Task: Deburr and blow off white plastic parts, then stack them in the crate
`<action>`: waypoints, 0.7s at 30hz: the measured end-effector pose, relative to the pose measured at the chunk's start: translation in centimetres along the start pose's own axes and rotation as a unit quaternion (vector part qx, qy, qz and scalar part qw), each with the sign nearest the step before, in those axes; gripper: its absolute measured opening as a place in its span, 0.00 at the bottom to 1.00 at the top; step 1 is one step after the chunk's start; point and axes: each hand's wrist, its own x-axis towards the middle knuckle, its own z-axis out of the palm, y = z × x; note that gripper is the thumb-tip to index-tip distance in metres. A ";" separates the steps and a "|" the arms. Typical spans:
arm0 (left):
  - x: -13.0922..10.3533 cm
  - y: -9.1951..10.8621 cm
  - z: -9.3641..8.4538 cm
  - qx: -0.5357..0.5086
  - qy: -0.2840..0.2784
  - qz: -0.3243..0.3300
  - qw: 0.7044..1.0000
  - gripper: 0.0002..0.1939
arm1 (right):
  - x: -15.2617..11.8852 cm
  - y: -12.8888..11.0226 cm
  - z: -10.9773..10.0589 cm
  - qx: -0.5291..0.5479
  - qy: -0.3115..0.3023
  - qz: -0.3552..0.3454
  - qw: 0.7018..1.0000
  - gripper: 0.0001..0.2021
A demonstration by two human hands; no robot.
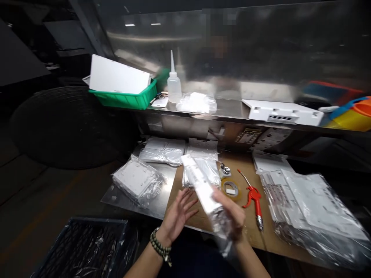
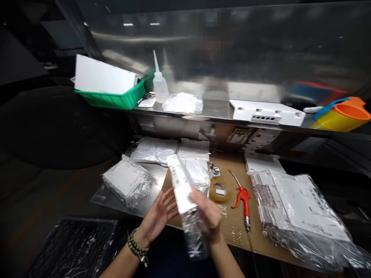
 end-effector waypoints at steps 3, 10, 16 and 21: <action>-1.2 1.3 -2.1 -0.196 0.074 0.015 0.978 0.27 | 1.3 -1.3 4.0 0.050 -0.109 -0.149 0.982 0.17; -6.2 3.2 -7.4 -0.223 0.230 0.053 0.946 0.34 | 1.0 -2.4 12.6 0.055 -0.247 -0.326 0.911 0.15; -2.9 6.2 -14.8 -0.113 0.400 0.196 0.888 0.14 | -1.3 -1.9 15.4 0.041 -0.358 -0.314 0.878 0.15; 3.8 10.8 -21.0 -0.065 0.469 0.249 0.845 0.13 | -1.7 1.0 10.6 0.028 -0.347 -0.198 0.916 0.22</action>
